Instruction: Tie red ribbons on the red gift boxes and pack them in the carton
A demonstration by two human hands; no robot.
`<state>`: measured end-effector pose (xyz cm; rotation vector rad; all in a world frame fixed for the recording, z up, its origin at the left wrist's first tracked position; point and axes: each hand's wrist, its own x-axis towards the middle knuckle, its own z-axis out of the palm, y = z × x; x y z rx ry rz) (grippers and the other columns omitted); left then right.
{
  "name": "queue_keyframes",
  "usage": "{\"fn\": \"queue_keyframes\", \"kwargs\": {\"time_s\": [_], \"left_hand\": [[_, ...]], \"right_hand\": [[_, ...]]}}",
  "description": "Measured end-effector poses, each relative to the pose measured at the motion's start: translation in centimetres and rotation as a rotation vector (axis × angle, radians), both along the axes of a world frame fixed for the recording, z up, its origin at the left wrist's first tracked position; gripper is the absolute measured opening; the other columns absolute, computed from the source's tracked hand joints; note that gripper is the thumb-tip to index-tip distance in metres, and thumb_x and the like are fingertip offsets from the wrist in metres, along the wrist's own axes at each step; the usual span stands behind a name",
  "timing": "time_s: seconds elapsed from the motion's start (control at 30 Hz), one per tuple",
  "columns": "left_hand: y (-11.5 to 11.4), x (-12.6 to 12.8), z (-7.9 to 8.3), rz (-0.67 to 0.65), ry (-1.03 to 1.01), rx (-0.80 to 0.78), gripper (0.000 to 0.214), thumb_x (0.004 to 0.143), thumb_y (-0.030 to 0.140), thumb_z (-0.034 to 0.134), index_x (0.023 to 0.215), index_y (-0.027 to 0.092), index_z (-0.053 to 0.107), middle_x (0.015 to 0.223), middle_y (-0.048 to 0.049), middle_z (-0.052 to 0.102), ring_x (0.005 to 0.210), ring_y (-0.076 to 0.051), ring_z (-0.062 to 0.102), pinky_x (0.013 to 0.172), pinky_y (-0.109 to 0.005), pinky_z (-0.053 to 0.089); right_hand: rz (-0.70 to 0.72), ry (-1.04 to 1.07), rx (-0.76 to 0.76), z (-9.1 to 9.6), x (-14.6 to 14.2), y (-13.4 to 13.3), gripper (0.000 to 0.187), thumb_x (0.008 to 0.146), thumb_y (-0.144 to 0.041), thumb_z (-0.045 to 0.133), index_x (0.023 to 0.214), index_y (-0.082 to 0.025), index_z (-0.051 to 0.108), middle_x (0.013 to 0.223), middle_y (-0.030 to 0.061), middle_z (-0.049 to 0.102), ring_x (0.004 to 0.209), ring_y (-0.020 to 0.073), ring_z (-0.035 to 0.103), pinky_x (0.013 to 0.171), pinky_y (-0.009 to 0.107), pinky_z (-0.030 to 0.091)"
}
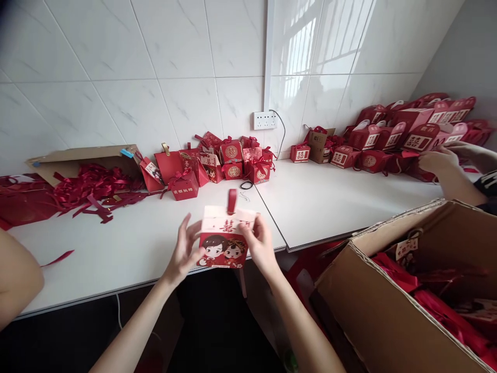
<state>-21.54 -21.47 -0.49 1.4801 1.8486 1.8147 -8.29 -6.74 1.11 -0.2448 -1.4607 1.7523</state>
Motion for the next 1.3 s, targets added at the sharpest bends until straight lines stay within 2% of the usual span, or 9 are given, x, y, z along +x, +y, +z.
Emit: {"fn": "queue_keyframes", "kwargs": {"time_s": [0.1,0.37,0.47,0.6,0.8,0.93,1.07,1.17,1.3], "left_hand": [[-0.5,1.8,-0.7,-0.021,-0.084,-0.113,0.072,0.08,0.041,0.064,0.139,0.027,0.026,0.126,-0.0134,0.055,0.115,-0.027,0.058,0.093,-0.042,0.051],[2.3,7.2,3.4,-0.124,0.278,0.24,0.062,0.071,0.029,0.076,0.125,0.026,0.046,0.139,-0.0131,0.041,0.131,-0.03,0.04,0.104,-0.045,0.042],[3.1,8.0,4.6,-0.124,0.108,0.283,0.071,0.066,0.037,0.08,0.127,0.029,0.045,0.116,-0.0069,0.054,0.107,-0.021,0.058,0.088,-0.033,0.053],[4.1,8.4,6.3,-0.129,-0.366,-0.011,0.029,0.08,0.046,0.064,0.096,0.022,0.06,0.07,0.003,0.052,0.052,-0.007,0.051,0.045,-0.017,0.044],[6.4,9.4,6.8,-0.232,-0.75,-0.133,0.032,0.074,0.048,0.068,0.074,0.019,0.056,0.059,0.005,0.05,0.048,-0.007,0.045,0.04,-0.015,0.039],[7.2,10.9,6.0,-0.313,-0.759,-0.128,0.031,0.075,0.049,0.067,0.08,0.02,0.059,0.065,0.0036,0.056,0.053,-0.008,0.05,0.045,-0.015,0.041],[7.8,12.1,5.0,-0.502,-0.557,-0.059,0.027,0.077,0.048,0.066,0.088,0.023,0.063,0.078,-0.0013,0.063,0.064,-0.014,0.06,0.051,-0.021,0.049],[9.2,13.0,4.6,-0.719,-0.276,0.057,0.022,0.081,0.044,0.063,0.09,0.023,0.067,0.098,-0.0079,0.066,0.084,-0.023,0.066,0.063,-0.03,0.056],[12.5,15.7,4.4,-0.789,0.229,0.102,0.032,0.09,0.031,0.051,0.121,0.027,0.057,0.121,-0.0093,0.061,0.111,-0.024,0.06,0.087,-0.034,0.054]], "right_hand": [[-0.079,0.167,-0.265,-1.2,1.4,0.6,0.036,0.071,-0.037,0.074,0.1,-0.023,0.059,0.097,0.0024,0.067,0.083,0.0173,0.064,0.075,0.03,0.053],[-0.045,0.279,-0.52,-2.2,6.0,1.2,0.032,0.051,-0.026,0.086,0.074,-0.024,0.063,0.073,-0.0042,0.067,0.065,0.0107,0.064,0.065,0.02,0.057],[-0.065,0.183,-0.603,-1.4,7.3,0.6,0.034,0.051,-0.031,0.087,0.076,-0.021,0.065,0.072,-0.0025,0.069,0.061,0.0114,0.065,0.057,0.019,0.058],[-0.015,-0.009,-0.878,0.1,9.6,-0.9,0.025,0.073,-0.039,0.072,0.08,-0.016,0.064,0.054,-0.0027,0.063,0.041,0.0084,0.059,0.035,0.012,0.048],[0.013,-0.031,-1.228,3.1,13.3,-2.7,0.026,0.089,-0.031,0.05,0.071,-0.016,0.059,0.038,-0.0065,0.048,0.033,0.0066,0.055,0.029,0.008,0.043],[-0.043,-0.026,-1.059,3.5,15.9,-3.5,0.027,0.077,-0.039,0.067,0.066,-0.015,0.058,0.039,-0.0056,0.05,0.036,0.0089,0.058,0.03,0.01,0.043],[-0.139,-0.108,-0.563,3.1,20.0,-5.4,0.042,0.066,-0.054,0.073,0.074,-0.015,0.063,0.053,0.0035,0.063,0.044,0.0162,0.063,0.04,0.022,0.055],[-0.401,-0.244,-0.264,3.6,23.8,-7.9,0.039,0.064,-0.045,0.078,0.093,-0.021,0.067,0.073,0.0067,0.071,0.062,0.0227,0.069,0.057,0.033,0.061],[-0.892,-0.402,-0.18,6.7,29.8,-9.1,0.031,0.061,-0.039,0.08,0.089,-0.031,0.069,0.068,0.0041,0.069,0.062,0.0268,0.068,0.058,0.041,0.061]]}}
